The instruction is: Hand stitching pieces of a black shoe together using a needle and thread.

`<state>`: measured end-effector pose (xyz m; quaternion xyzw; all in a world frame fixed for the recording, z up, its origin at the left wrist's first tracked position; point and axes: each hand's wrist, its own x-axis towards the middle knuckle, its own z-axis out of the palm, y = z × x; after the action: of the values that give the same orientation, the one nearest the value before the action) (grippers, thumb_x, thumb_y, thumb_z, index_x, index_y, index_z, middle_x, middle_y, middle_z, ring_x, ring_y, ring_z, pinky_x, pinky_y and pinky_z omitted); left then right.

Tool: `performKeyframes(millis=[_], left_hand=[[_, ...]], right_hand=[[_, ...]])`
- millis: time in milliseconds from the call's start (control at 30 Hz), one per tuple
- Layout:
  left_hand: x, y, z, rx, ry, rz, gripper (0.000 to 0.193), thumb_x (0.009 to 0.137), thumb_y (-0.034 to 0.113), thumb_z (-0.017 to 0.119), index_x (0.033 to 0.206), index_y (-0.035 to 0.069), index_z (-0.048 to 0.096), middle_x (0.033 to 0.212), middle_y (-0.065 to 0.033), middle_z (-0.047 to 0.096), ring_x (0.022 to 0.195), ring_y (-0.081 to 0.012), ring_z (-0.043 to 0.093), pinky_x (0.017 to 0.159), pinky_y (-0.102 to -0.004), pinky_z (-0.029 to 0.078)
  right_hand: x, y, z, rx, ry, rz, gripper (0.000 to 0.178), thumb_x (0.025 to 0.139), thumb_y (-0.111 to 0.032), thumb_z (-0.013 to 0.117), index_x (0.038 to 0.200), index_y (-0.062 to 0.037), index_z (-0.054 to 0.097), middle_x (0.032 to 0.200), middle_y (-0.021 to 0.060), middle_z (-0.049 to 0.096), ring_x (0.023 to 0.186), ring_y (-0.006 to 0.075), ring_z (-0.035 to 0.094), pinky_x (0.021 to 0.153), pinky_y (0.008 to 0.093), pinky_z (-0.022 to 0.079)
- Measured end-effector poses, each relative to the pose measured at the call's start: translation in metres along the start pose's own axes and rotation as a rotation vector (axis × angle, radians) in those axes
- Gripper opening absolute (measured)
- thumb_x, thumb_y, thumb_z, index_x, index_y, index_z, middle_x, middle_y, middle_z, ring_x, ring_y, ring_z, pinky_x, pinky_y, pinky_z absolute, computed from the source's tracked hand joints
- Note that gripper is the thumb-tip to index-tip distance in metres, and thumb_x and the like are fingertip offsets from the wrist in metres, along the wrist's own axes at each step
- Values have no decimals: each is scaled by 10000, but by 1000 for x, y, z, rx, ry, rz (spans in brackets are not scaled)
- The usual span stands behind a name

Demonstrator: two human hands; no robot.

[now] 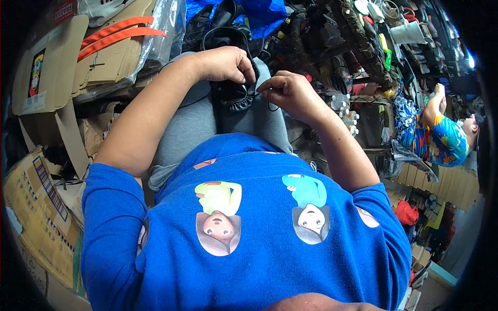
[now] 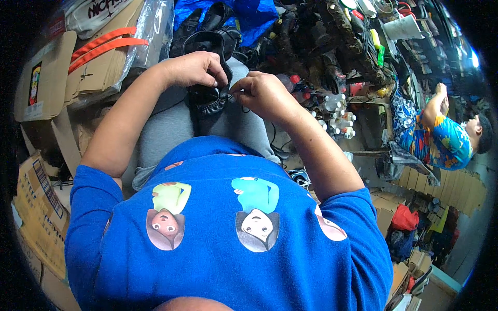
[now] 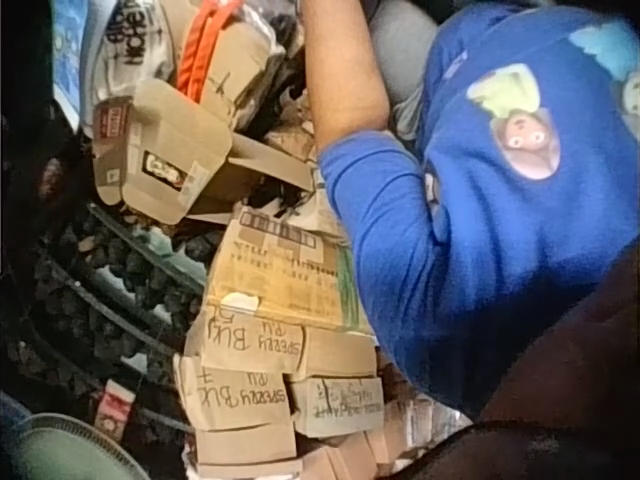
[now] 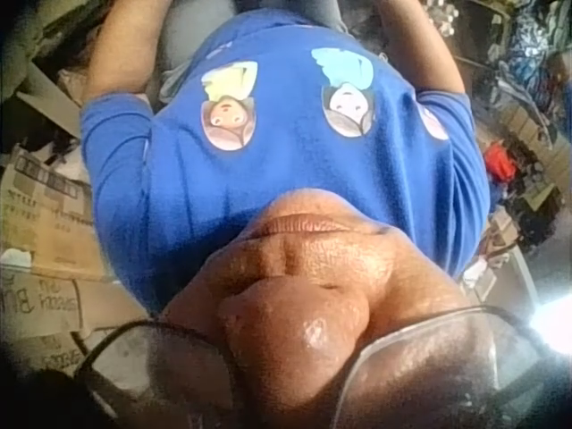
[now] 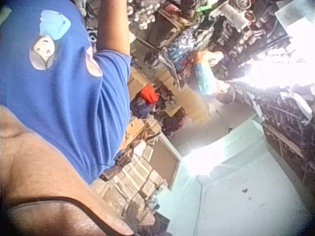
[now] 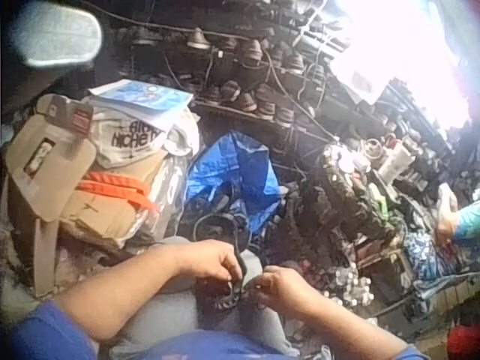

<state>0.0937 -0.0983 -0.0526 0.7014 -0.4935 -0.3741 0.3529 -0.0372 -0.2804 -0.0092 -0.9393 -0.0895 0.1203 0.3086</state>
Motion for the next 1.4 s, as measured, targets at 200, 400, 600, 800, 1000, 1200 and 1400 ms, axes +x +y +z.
performKeyframes(millis=[200, 400, 600, 800, 1000, 1200, 1400], left_hand=[[3, -4, 0, -39, 2, -17, 240, 733, 72, 648, 962, 91, 718, 897, -81, 570, 919, -218, 551, 850, -305, 433], [10, -6, 2, -24, 10, 11, 225, 743, 85, 672, 963, 87, 719, 891, -78, 570, 911, -210, 555, 835, -296, 436], [5, -8, 2, -8, 36, 32, 243, 731, 131, 712, 972, 95, 720, 904, -63, 532, 895, -201, 543, 814, -292, 435], [1, -8, 3, 107, 39, 81, 326, 677, 151, 760, 998, 110, 717, 901, -66, 526, 887, -206, 540, 804, -304, 435], [-10, -7, 16, 157, 394, 128, 292, 698, 50, 637, 990, 54, 631, 929, -95, 531, 942, -242, 543, 831, -333, 432], [-65, 5, 20, 169, 698, -2, 359, 763, -110, 454, 1035, 51, 622, 943, -84, 489, 841, -154, 539, 771, -267, 447], [-93, 22, 54, 195, 682, -63, 294, 744, -88, 555, 970, 61, 670, 829, -113, 582, 764, -260, 606, 722, -322, 487]], right_hand=[[-2, 0, 7, 22, 20, -14, 163, 763, -45, 685, 925, -64, 697, 799, 68, 604, 728, 155, 608, 657, 280, 483], [6, 9, 5, 65, 29, -33, 150, 768, -45, 693, 917, -67, 693, 801, 61, 606, 732, 146, 607, 656, 282, 483], [9, 16, 6, 73, -26, -25, 168, 778, -60, 700, 943, -89, 704, 813, 31, 585, 762, 120, 583, 672, 267, 469], [13, 31, 12, 396, -139, 89, 155, 794, -79, 702, 949, -95, 706, 819, -10, 574, 771, 89, 560, 682, 247, 453], [16, 25, 22, 280, 4, -70, 122, 801, -51, 686, 921, -69, 695, 829, -3, 592, 784, 72, 559, 688, 237, 458], [-3, 23, 22, 207, 53, -80, 228, 815, -32, 645, 1016, -122, 703, 773, 13, 519, 728, 116, 551, 641, 280, 455], [-21, 12, 37, -201, 207, -172, 318, 787, -68, 622, 1071, -199, 685, 771, 58, 534, 760, 227, 553, 732, 363, 400]])
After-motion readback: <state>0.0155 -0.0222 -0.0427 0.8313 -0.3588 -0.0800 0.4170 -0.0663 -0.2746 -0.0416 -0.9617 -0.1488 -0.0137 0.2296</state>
